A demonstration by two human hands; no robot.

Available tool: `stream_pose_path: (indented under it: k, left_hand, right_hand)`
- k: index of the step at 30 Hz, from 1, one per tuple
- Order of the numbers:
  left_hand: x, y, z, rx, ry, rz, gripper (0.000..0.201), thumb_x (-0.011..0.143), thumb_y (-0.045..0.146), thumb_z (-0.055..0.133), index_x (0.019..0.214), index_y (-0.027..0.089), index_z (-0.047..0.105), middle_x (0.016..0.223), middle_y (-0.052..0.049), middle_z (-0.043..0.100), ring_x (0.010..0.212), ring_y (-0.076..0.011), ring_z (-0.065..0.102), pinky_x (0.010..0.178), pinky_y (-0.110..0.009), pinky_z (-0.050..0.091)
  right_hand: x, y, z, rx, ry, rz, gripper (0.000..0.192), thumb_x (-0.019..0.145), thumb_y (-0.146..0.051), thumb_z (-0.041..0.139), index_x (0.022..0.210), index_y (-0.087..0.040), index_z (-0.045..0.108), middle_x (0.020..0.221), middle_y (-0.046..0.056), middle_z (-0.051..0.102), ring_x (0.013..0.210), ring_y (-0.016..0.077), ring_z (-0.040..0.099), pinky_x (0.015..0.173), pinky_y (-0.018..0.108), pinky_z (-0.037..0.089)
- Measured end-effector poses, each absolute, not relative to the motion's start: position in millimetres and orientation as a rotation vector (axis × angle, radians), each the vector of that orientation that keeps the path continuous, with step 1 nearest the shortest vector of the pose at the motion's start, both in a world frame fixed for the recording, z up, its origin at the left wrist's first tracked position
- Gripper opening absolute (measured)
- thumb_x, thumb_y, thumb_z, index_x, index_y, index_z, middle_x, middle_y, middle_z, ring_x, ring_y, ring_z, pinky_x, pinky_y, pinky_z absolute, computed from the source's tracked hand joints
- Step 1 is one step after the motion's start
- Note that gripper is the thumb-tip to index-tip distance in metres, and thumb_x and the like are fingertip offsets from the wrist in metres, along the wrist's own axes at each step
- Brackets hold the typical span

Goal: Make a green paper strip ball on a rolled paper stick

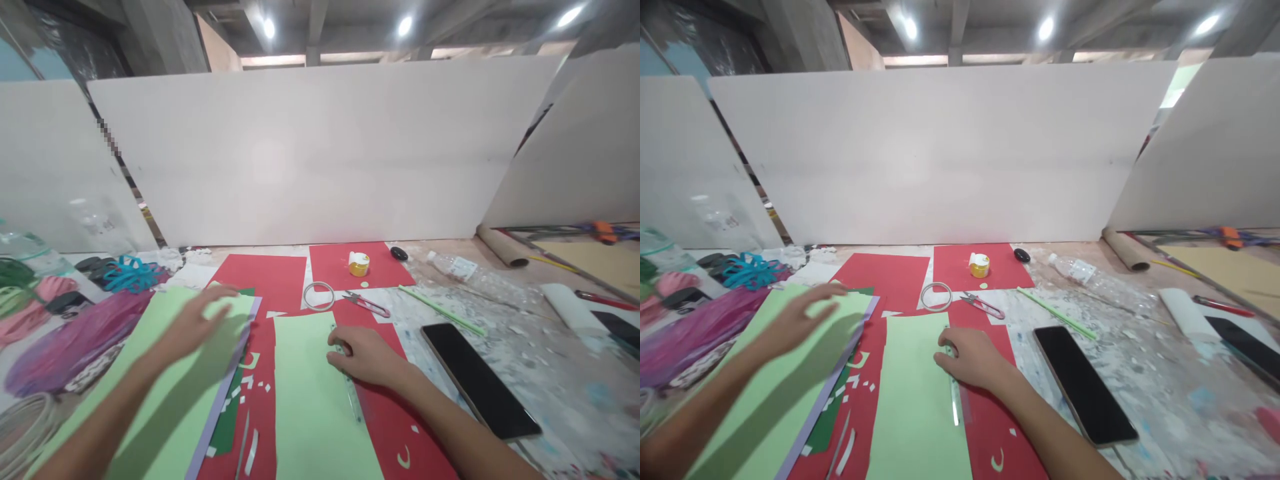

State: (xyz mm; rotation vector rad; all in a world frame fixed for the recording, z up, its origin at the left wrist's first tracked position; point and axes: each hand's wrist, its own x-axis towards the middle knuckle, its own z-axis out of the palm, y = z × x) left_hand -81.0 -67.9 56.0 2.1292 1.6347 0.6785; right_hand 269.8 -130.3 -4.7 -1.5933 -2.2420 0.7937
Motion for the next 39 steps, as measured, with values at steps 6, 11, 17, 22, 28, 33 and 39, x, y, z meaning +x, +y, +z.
stream_pose_path:
  k: [6, 11, 17, 22, 28, 33, 39]
  left_hand:
    - [36.6, -103.7, -1.2, 2.444, 0.998, 0.037, 0.083, 0.077, 0.067, 0.061, 0.148, 0.032, 0.034, 0.158, -0.006, 0.025, 0.146, -0.0352, 0.016, 0.116, -0.056, 0.019]
    - [53.2, -92.5, -15.8, 2.531, 1.077, -0.083, 0.103, 0.064, 0.076, 0.065, 0.149, 0.026, 0.034, 0.158, -0.014, 0.024, 0.145, -0.0421, 0.011, 0.114, -0.065, 0.006]
    - [41.4, -91.4, -33.3, 2.564, 1.047, -0.009, 0.095, 0.078, 0.08, 0.044, 0.154, 0.027, 0.021, 0.16, -0.009, 0.015, 0.147, -0.0369, 0.006, 0.116, -0.06, 0.008]
    - [41.9, -100.0, -40.9, 2.694, 1.103, 0.055, 0.087, 0.088, 0.075, 0.032, 0.155, 0.022, 0.015, 0.16, -0.008, 0.018, 0.147, -0.034, 0.01, 0.118, -0.055, 0.012]
    - [41.6, -99.9, -41.2, 2.725, 1.052, 0.093, 0.092, 0.083, 0.078, 0.038, 0.155, 0.027, 0.011, 0.16, -0.007, 0.018, 0.147, -0.0351, 0.012, 0.116, -0.056, 0.017]
    - [39.9, -96.1, -36.6, 2.739, 0.961, 0.083, 0.098, 0.081, 0.08, 0.04, 0.155, 0.024, 0.01, 0.16, -0.008, 0.019, 0.147, -0.0334, 0.014, 0.118, -0.054, 0.014]
    - [39.7, -96.1, -31.9, 2.739, 0.893, 0.041, 0.096, 0.079, 0.081, 0.042, 0.154, 0.027, 0.018, 0.16, -0.01, 0.018, 0.146, -0.0365, 0.014, 0.116, -0.057, 0.016]
  right_hand:
    - [281.9, -138.8, 1.6, -1.49, -2.343, 0.953, 0.08, 0.057, -0.049, 0.082, 0.127, -0.025, 0.052, 0.115, 0.006, 0.057, 0.105, 0.0255, 0.052, 0.082, 0.031, 0.04]
    - [292.0, -139.4, 6.1, -1.689, -2.325, 0.968, 0.088, 0.054, -0.043, 0.084, 0.132, -0.023, 0.049, 0.115, 0.009, 0.051, 0.107, 0.0281, 0.05, 0.084, 0.034, 0.042]
    - [286.4, -134.4, 2.5, -1.776, -2.326, 0.928, 0.1, 0.058, -0.051, 0.081, 0.145, -0.027, 0.04, 0.126, 0.014, 0.048, 0.113, 0.0323, 0.05, 0.089, 0.04, 0.043]
    - [276.0, -131.7, -5.0, -1.805, -2.463, 0.775, 0.11, 0.061, -0.07, 0.071, 0.152, -0.024, 0.031, 0.162, 0.013, 0.006, 0.147, 0.0376, -0.004, 0.116, 0.054, 0.008]
    - [270.6, -129.7, -8.9, -1.668, -2.528, 0.799, 0.108, 0.069, -0.078, 0.058, 0.154, -0.022, 0.024, 0.162, 0.01, 0.01, 0.148, 0.0309, -0.003, 0.119, 0.049, 0.002]
    - [268.0, -130.0, -8.7, -1.606, -2.542, 0.775, 0.102, 0.073, -0.076, 0.055, 0.154, -0.023, 0.024, 0.162, 0.008, 0.016, 0.148, 0.0305, 0.0, 0.119, 0.05, 0.006]
    - [275.6, -126.4, -10.5, -1.758, -2.519, 0.659, 0.106, 0.071, -0.077, 0.057, 0.154, -0.019, 0.026, 0.162, 0.012, 0.012, 0.148, 0.0305, -0.005, 0.118, 0.05, 0.003]
